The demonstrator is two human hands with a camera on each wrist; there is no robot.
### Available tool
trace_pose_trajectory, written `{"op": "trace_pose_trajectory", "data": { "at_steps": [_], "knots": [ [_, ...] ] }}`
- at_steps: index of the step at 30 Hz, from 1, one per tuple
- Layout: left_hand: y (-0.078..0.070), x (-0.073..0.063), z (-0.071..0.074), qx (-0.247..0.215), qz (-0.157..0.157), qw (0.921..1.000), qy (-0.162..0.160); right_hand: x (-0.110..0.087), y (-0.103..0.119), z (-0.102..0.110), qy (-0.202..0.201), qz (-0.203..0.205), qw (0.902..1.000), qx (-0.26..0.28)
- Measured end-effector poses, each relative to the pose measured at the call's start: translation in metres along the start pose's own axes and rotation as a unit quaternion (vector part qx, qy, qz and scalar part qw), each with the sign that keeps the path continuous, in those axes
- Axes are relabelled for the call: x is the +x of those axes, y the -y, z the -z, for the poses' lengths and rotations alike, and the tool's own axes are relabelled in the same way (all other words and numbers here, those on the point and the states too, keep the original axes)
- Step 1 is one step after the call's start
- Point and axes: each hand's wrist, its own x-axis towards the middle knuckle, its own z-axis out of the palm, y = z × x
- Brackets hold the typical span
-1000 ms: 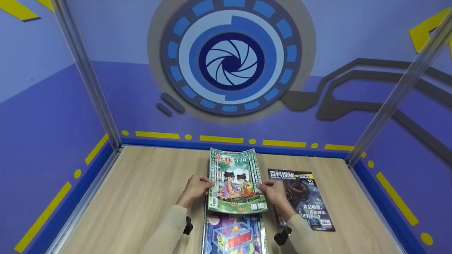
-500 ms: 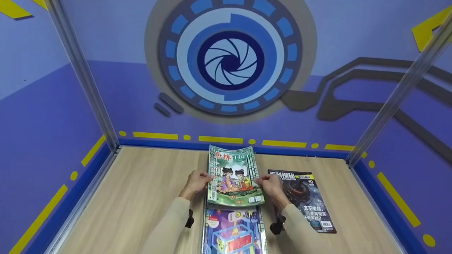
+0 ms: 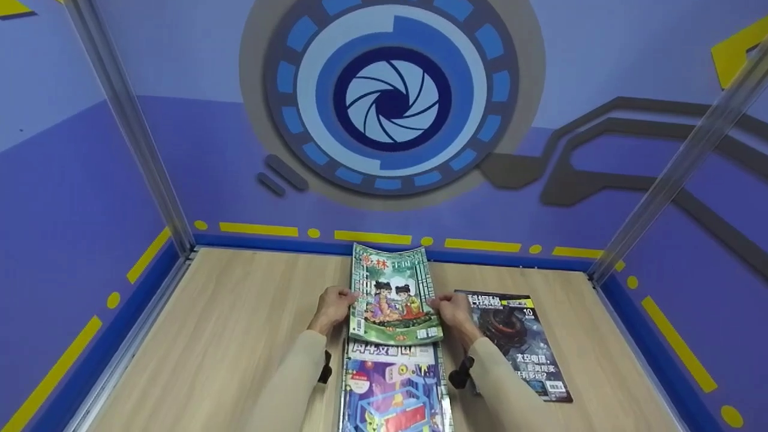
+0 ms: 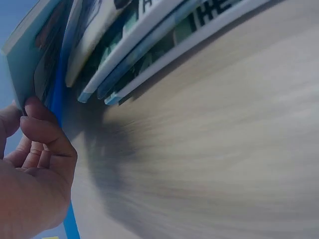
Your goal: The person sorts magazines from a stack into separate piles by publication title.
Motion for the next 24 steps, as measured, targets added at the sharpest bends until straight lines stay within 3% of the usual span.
{"op": "trace_pose_trajectory", "data": {
  "at_steps": [7,13,20,24],
  "knots": [
    [0.005,0.010,-0.002,0.004,0.012,0.9998,-0.018,0.010,-0.005,-0.009,0.005,-0.016,0.9998,-0.006],
    [0.009,0.009,-0.002,0.018,0.026,0.9991,-0.027,0.006,-0.004,-0.012,0.006,0.002,0.9996,-0.026],
    [0.003,0.003,0.001,-0.006,0.017,0.9998,0.002,0.004,0.004,-0.003,0.016,0.019,0.9996,-0.016],
    [-0.003,0.000,0.003,-0.025,0.016,0.9995,0.003,0.006,0.007,0.002,0.011,0.037,0.9991,-0.017]
  ]
}}
